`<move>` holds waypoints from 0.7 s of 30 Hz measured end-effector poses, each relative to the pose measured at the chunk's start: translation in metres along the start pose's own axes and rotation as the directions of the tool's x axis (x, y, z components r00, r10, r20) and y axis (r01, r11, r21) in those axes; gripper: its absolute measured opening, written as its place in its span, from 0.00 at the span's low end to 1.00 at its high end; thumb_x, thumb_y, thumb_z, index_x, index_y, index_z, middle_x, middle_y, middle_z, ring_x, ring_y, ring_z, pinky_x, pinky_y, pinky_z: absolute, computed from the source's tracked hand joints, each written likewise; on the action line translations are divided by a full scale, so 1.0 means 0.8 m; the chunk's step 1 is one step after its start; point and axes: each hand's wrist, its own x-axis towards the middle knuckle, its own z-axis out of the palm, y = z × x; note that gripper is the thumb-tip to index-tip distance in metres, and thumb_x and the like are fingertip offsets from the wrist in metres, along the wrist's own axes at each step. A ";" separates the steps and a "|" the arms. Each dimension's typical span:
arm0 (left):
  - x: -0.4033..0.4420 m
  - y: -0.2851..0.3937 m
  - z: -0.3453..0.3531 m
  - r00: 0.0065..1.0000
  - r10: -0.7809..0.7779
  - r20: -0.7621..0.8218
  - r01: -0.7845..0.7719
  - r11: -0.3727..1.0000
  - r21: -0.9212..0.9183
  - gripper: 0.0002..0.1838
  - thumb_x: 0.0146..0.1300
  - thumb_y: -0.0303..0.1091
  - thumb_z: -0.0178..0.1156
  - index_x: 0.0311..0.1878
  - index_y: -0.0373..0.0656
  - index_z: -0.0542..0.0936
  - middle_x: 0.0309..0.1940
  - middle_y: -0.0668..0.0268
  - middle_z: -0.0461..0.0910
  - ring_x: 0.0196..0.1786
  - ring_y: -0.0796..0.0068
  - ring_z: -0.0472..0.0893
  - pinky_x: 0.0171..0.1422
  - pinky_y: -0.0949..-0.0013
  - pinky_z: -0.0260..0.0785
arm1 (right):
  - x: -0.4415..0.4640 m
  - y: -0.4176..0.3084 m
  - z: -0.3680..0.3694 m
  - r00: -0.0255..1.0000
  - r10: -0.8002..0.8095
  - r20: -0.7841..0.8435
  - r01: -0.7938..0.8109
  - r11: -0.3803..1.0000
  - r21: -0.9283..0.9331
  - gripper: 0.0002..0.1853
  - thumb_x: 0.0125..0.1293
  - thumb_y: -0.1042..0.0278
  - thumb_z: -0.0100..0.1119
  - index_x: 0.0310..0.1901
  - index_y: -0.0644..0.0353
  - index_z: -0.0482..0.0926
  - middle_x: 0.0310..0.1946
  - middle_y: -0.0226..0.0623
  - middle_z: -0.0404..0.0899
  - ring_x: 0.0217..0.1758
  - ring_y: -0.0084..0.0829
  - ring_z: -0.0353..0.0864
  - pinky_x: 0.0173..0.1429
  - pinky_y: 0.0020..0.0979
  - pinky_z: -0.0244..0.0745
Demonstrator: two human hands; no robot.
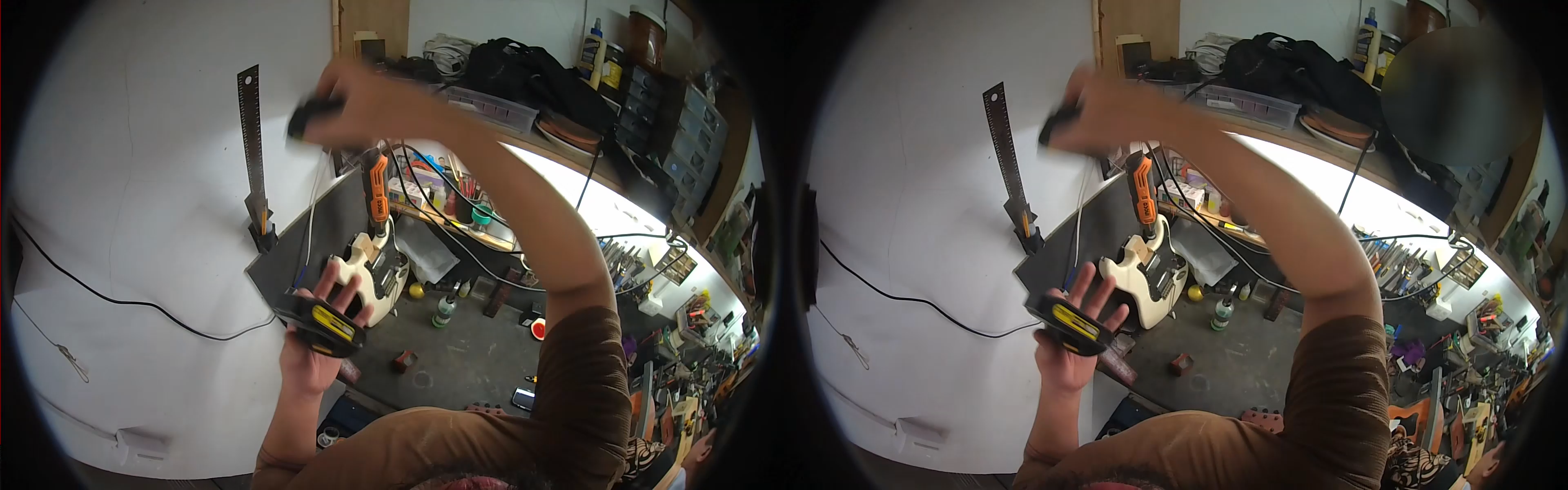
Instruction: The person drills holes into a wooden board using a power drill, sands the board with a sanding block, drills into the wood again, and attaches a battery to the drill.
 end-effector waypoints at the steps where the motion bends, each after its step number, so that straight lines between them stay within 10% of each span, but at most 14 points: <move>1: 0.009 0.001 0.002 0.999 0.029 0.028 -0.028 0.999 -0.037 0.43 0.78 0.68 0.66 0.88 0.64 0.68 0.90 0.58 0.65 0.93 0.45 0.59 0.92 0.29 0.56 | -0.029 -0.009 0.045 0.998 -0.023 0.052 0.026 0.997 -0.074 0.41 0.64 0.38 0.81 0.68 0.58 0.77 0.53 0.48 0.86 0.49 0.41 0.93 0.54 0.43 0.89; 4: 0.000 -0.010 -0.007 1.000 0.005 -0.013 -0.006 0.997 -0.077 0.44 0.79 0.73 0.60 0.91 0.65 0.66 0.93 0.64 0.62 0.96 0.51 0.53 0.94 0.26 0.50 | -0.107 -0.027 0.140 0.950 -0.034 0.309 0.079 0.988 -0.135 0.33 0.77 0.40 0.71 0.65 0.62 0.76 0.60 0.57 0.77 0.57 0.57 0.90 0.59 0.53 0.88; 8: -0.071 -0.045 -0.042 0.960 -0.172 -0.220 0.111 0.959 -0.262 0.43 0.82 0.76 0.53 0.88 0.60 0.72 0.88 0.67 0.71 0.90 0.54 0.68 0.90 0.29 0.60 | -0.086 0.054 0.150 0.726 -0.438 0.529 0.568 0.816 -0.103 0.20 0.83 0.51 0.64 0.61 0.59 0.82 0.55 0.48 0.83 0.52 0.44 0.92 0.53 0.43 0.89; 10: -0.113 -0.058 -0.059 0.929 -0.265 -0.257 0.172 0.926 -0.336 0.42 0.81 0.74 0.55 0.87 0.59 0.72 0.86 0.67 0.74 0.87 0.54 0.73 0.87 0.31 0.65 | -0.059 -0.004 0.042 0.955 0.069 0.287 -0.004 0.975 -0.221 0.16 0.80 0.56 0.65 0.60 0.55 0.87 0.53 0.41 0.87 0.58 0.34 0.90 0.57 0.39 0.87; 13: -0.171 -0.069 -0.057 0.868 -0.352 -0.351 0.229 0.910 -0.346 0.41 0.80 0.73 0.59 0.86 0.59 0.73 0.83 0.67 0.77 0.84 0.55 0.76 0.84 0.31 0.70 | 0.046 0.093 -0.044 0.948 -0.171 -0.268 -0.097 0.647 -0.757 0.35 0.76 0.40 0.68 0.75 0.54 0.83 0.61 0.49 0.89 0.68 0.52 0.89 0.70 0.55 0.84; 15: -0.199 -0.070 -0.058 0.841 -0.385 -0.379 0.242 0.896 -0.372 0.41 0.81 0.72 0.59 0.86 0.59 0.73 0.83 0.67 0.77 0.83 0.55 0.77 0.82 0.32 0.71 | 0.080 0.113 -0.086 0.962 0.236 -0.139 -0.255 0.586 -0.769 0.43 0.73 0.33 0.70 0.78 0.57 0.81 0.69 0.51 0.87 0.74 0.53 0.86 0.74 0.54 0.82; 18: -0.224 -0.061 -0.052 0.809 -0.369 -0.457 0.221 0.912 -0.345 0.41 0.81 0.71 0.59 0.86 0.55 0.73 0.82 0.65 0.78 0.81 0.55 0.79 0.82 0.33 0.72 | 0.099 0.151 -0.103 0.911 0.412 0.029 -0.273 0.653 -0.706 0.49 0.69 0.25 0.71 0.75 0.63 0.81 0.74 0.53 0.85 0.76 0.52 0.86 0.75 0.54 0.80; 21: -0.241 -0.054 -0.051 0.779 -0.358 -0.515 0.222 0.925 -0.307 0.41 0.81 0.74 0.56 0.85 0.57 0.75 0.80 0.63 0.80 0.79 0.54 0.80 0.81 0.37 0.73 | 0.102 0.185 -0.105 0.963 0.267 -0.045 -0.226 0.700 -0.677 0.50 0.68 0.25 0.72 0.73 0.66 0.82 0.70 0.54 0.87 0.72 0.52 0.88 0.74 0.51 0.81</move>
